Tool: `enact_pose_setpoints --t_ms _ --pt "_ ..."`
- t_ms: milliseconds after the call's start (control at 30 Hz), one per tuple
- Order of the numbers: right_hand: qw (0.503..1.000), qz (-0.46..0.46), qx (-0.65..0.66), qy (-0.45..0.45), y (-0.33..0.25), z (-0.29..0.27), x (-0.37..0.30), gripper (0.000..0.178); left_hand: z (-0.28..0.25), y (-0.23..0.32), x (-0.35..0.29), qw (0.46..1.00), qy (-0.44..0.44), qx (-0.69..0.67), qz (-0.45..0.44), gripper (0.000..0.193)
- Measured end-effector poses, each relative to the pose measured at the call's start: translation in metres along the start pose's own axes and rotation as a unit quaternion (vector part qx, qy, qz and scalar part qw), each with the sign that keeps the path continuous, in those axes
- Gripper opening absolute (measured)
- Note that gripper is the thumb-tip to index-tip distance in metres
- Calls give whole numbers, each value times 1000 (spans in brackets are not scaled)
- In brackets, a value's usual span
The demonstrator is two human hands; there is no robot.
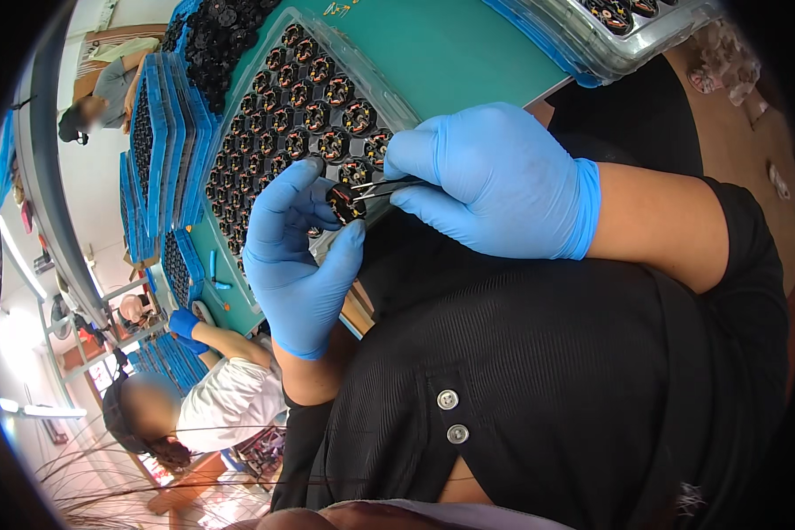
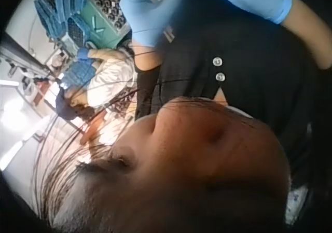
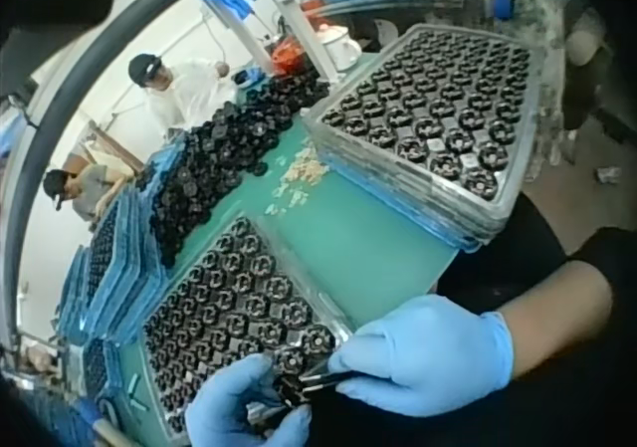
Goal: Inspecting and arranging small electronic components into trays using tweezers.
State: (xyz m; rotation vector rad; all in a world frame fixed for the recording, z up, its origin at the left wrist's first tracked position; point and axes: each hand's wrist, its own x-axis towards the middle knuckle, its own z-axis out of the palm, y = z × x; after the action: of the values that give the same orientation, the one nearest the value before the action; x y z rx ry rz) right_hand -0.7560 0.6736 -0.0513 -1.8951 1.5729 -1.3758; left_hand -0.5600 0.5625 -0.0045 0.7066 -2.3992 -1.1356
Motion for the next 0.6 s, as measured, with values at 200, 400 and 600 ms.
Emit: enact_pose_setpoints --t_ms 200,400,600 --pt "1000 -2 21 13 1 1 1 17 4 0 4 998 47 10 31 54" --pt "1000 -2 0 8 0 -2 0 15 -2 -3 3 999 28 -14 36 44" --pt "994 -74 -33 68 -1 3 -1 16 3 -9 -4 943 14 -329 -40 46"
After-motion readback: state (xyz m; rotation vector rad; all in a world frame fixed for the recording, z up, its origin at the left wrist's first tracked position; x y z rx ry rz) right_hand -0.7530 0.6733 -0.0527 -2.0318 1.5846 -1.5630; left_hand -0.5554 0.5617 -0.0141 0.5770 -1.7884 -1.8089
